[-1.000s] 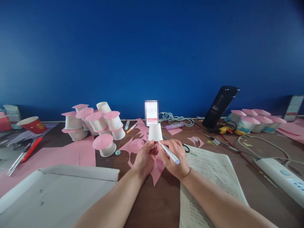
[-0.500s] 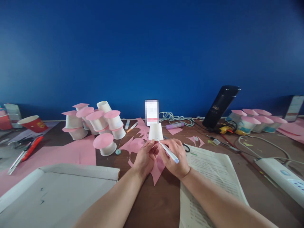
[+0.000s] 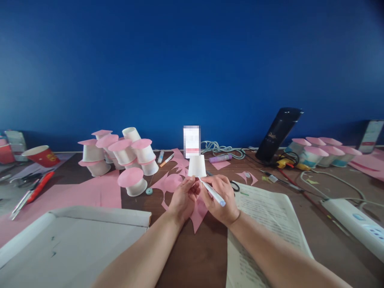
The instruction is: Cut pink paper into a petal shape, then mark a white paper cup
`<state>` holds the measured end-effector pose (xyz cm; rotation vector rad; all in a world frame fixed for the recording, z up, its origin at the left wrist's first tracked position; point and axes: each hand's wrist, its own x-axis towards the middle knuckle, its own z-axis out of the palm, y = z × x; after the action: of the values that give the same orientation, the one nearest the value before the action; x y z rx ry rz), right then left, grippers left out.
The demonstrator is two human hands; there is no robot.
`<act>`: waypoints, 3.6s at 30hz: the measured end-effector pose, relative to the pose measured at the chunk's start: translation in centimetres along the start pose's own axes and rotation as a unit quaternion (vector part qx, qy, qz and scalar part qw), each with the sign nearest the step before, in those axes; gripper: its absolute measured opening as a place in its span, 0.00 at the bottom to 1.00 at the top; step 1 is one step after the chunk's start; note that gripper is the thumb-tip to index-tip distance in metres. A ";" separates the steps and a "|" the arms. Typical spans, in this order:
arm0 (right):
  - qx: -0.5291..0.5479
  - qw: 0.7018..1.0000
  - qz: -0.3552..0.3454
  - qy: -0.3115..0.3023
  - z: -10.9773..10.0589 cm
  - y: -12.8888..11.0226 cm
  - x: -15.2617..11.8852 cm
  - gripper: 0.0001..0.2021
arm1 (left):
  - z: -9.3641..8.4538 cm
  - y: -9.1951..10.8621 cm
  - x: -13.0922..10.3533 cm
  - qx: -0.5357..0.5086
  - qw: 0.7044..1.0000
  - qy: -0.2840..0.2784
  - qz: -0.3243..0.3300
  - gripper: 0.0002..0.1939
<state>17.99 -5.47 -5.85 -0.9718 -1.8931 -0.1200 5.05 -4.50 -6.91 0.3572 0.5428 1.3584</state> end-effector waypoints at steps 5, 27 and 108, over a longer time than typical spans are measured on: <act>0.001 1.000 -0.003 0.002 0.0 -0.1 0.1 0.05 | 0.1 -0.1 0.0 -0.002 1.000 0.002 0.007 0.08; -0.019 1.000 -0.001 0.004 0.0 0.1 0.1 0.05 | 0.1 0.1 0.0 -0.003 1.000 0.014 -0.003 0.07; -0.014 1.000 -0.008 -0.009 0.0 -0.2 0.3 0.06 | 0.3 -0.3 -0.3 0.065 0.997 -0.044 0.020 0.08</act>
<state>17.74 -5.46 -5.58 -0.9794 -1.9199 -0.1488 5.43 -4.84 -6.78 0.5340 0.5560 1.3419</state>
